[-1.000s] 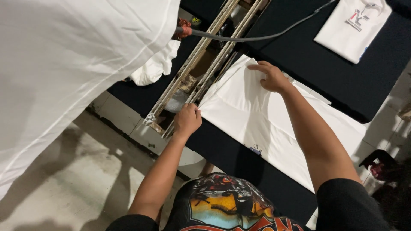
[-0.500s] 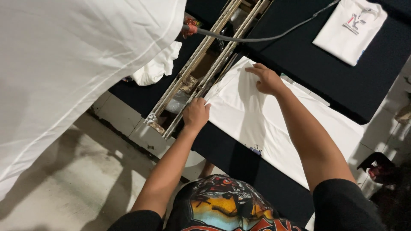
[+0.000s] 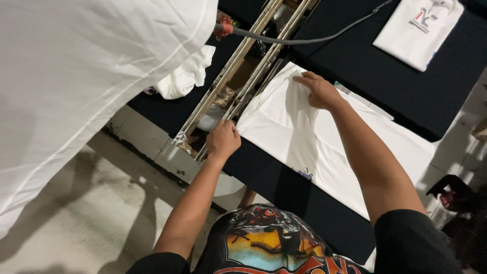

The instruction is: Folding a white t-shirt on a flat production surface

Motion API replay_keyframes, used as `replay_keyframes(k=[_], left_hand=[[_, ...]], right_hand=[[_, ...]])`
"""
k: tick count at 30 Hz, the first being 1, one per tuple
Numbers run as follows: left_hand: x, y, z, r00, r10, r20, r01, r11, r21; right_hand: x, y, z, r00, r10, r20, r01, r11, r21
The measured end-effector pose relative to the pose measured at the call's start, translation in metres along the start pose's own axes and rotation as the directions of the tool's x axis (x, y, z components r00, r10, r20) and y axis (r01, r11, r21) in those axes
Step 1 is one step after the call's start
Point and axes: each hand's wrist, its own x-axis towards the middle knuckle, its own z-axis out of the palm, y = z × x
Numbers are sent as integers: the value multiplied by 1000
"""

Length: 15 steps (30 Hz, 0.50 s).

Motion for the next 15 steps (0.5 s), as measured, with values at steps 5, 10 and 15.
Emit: replay_keyframes(k=[5, 10, 15], left_hand=[[2, 38, 17, 952, 280, -122, -266, 957, 116], [8, 77, 41, 835, 542, -96, -536, 841, 81], [17, 71, 61, 887, 453, 89, -462, 867, 186]], right_hand=[[-2, -2, 0, 1000, -9, 10, 9, 999, -53], [3, 9, 15, 1000, -16, -3, 15, 998, -68], [14, 45, 74, 853, -141, -502, -103, 898, -427]])
